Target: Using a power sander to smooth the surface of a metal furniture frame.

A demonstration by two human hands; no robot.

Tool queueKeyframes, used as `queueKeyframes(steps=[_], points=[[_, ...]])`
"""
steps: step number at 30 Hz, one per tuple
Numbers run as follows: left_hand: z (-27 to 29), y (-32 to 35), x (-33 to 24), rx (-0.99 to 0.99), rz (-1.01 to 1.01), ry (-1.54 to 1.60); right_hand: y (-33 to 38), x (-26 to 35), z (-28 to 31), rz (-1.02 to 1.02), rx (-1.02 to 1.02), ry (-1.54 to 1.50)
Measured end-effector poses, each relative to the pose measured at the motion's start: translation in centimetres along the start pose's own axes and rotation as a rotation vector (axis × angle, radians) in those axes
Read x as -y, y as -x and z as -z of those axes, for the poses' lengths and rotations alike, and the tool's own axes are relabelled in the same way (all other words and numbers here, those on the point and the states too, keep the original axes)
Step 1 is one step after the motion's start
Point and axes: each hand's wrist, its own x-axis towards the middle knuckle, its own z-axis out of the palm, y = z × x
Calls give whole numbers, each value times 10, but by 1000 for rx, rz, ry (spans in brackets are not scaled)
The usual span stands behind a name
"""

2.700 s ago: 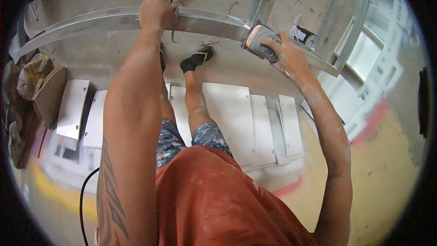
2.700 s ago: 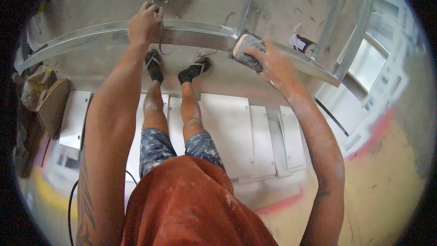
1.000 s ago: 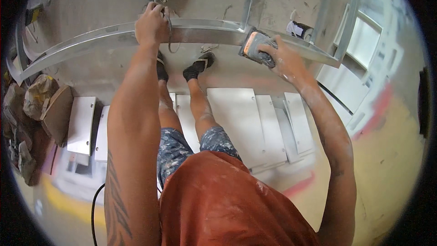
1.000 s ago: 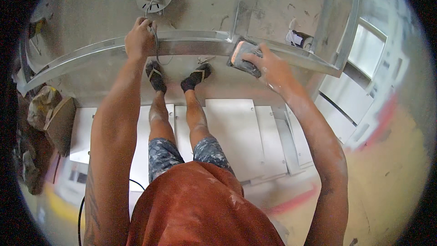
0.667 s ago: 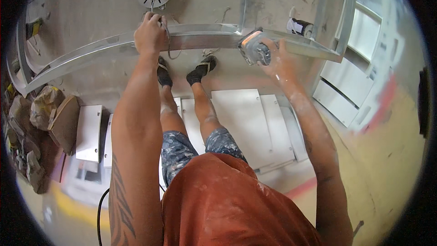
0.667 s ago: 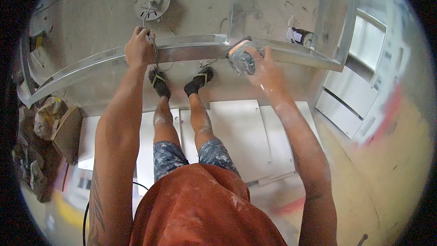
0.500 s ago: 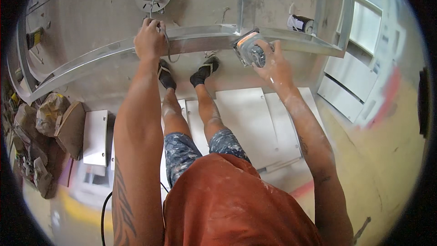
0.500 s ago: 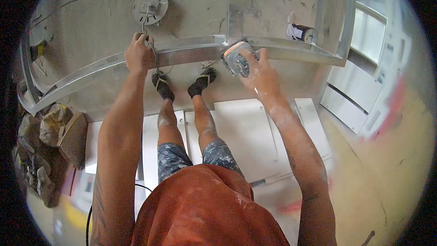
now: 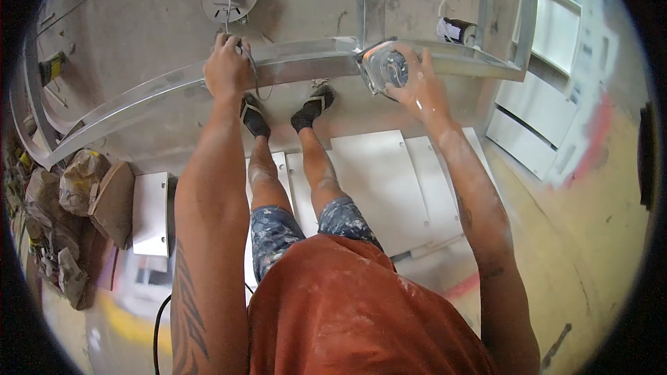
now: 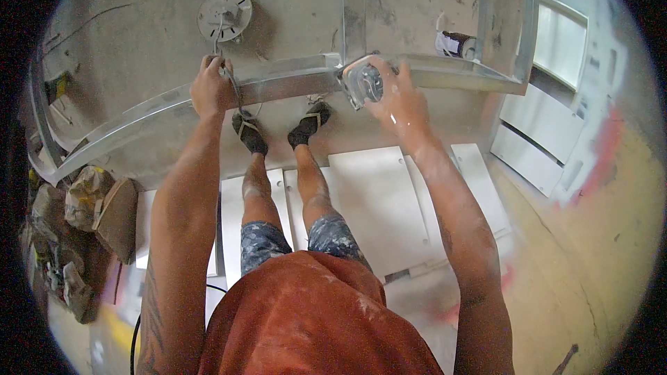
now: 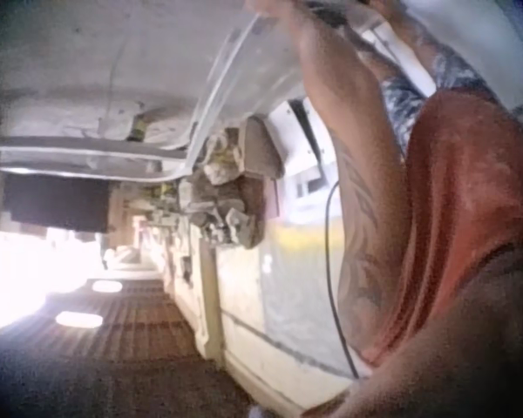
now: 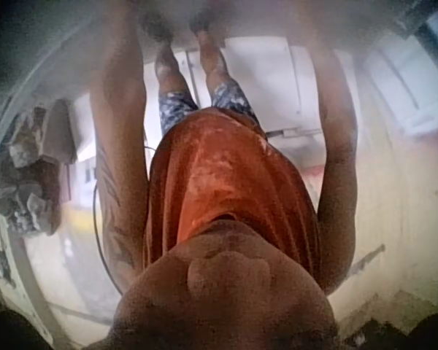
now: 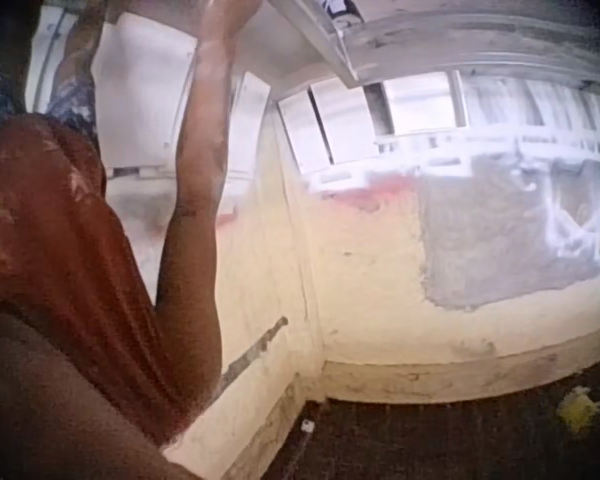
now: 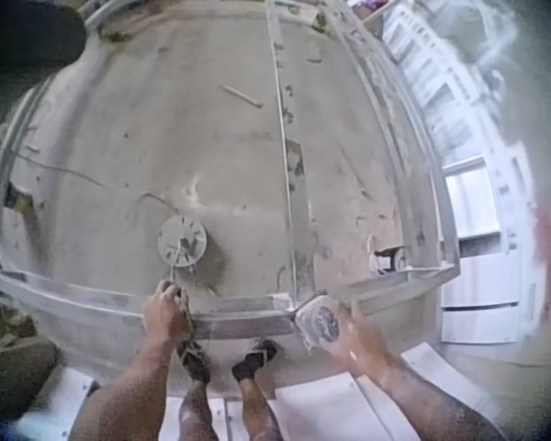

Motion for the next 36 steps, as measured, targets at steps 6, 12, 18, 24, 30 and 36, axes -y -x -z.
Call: queueKeyframes(steps=[6, 12, 18, 24, 30, 36], points=[[2, -6, 0, 10, 23, 7, -5, 1, 6, 14, 62, 22], [-1, -4, -2, -17, -2, 13, -6, -1, 3, 44, 8, 6], [-2, -7, -2, 8, 17, 3, -2, 8, 7, 26, 127, 43], [-3, -5, 0, 5, 19, -1, -3, 1, 4, 27, 36, 24], [-1, -5, -4, 48, 28, -2, -7, 16, 2, 19, 69, 78], [-1, -11, -8, 51, 29, -27, -1, 21, -4, 92, 92, 81]])
